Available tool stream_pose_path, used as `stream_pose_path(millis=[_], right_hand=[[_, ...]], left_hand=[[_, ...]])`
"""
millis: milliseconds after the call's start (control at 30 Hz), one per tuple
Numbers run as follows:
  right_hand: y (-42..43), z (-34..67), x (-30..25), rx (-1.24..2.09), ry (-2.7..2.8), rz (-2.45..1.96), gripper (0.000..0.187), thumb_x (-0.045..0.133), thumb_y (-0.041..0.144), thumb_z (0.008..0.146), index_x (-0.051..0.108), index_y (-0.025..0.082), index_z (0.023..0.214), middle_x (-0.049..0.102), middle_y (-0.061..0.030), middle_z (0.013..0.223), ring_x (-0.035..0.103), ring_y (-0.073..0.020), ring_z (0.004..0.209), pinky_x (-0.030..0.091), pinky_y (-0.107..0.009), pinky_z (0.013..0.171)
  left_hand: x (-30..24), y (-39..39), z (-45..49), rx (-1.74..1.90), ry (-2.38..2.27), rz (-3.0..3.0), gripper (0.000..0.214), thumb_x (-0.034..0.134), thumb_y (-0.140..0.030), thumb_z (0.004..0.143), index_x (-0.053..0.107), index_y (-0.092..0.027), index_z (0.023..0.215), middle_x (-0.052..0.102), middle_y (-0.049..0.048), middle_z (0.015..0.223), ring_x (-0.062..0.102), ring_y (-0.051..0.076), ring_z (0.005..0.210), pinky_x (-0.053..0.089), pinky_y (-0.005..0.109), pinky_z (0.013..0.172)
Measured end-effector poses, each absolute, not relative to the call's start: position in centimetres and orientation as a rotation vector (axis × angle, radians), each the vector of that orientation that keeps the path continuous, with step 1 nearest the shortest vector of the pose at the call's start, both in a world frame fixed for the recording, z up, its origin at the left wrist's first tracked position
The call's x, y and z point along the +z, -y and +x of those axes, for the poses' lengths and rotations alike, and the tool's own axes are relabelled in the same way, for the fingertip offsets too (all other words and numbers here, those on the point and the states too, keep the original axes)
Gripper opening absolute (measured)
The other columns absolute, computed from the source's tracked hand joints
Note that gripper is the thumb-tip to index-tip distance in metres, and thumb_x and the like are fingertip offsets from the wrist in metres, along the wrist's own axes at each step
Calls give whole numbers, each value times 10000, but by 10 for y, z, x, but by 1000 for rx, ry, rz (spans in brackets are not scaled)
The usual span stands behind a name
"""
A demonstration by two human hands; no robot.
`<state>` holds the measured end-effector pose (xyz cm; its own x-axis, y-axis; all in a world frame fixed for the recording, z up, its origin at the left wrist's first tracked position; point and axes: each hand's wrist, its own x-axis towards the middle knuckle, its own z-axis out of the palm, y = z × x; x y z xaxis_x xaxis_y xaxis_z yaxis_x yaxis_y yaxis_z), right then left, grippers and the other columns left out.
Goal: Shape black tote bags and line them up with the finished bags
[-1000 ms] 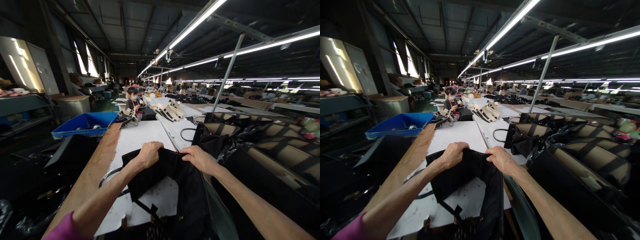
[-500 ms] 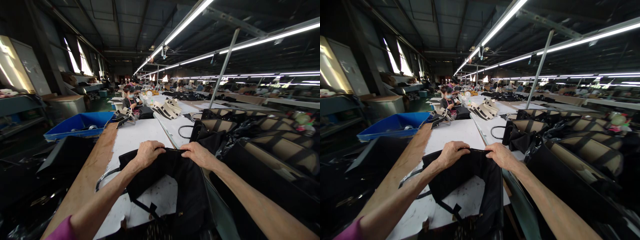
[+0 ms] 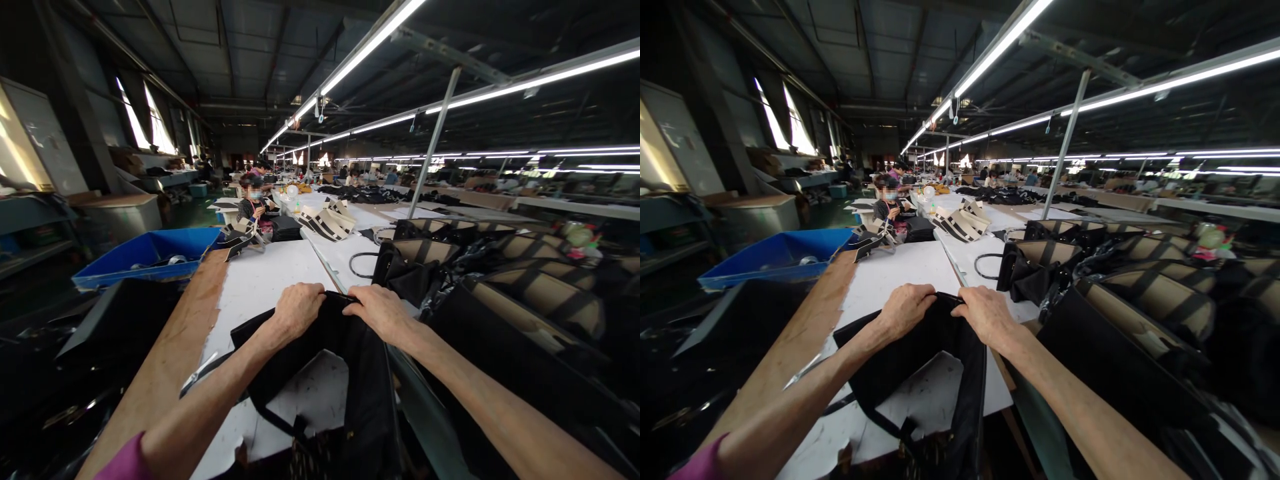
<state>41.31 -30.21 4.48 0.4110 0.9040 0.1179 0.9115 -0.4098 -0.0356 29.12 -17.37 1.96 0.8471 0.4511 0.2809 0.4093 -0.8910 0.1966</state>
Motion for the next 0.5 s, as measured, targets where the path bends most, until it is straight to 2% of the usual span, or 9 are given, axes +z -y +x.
stream_pose_path(millis=[167, 500], right_hand=[[290, 410, 39, -187, 1682, -2518, 198, 494, 384, 786, 609, 234, 844, 643, -32, 826, 569, -191, 841, 337, -249, 631], [292, 418, 38, -198, 1774, -2530, 241, 432, 360, 827, 612, 213, 761, 648, -37, 785, 580, -173, 798, 341, -240, 638]], left_hand=[[19, 173, 290, 532, -661, 2898, 287, 327, -312, 828, 597, -250, 904, 653, 34, 815, 589, 193, 775, 394, 278, 665], [18, 160, 296, 452, -540, 2786, 235, 409, -282, 776, 625, -250, 862, 651, 8, 782, 569, 156, 756, 380, 232, 661]])
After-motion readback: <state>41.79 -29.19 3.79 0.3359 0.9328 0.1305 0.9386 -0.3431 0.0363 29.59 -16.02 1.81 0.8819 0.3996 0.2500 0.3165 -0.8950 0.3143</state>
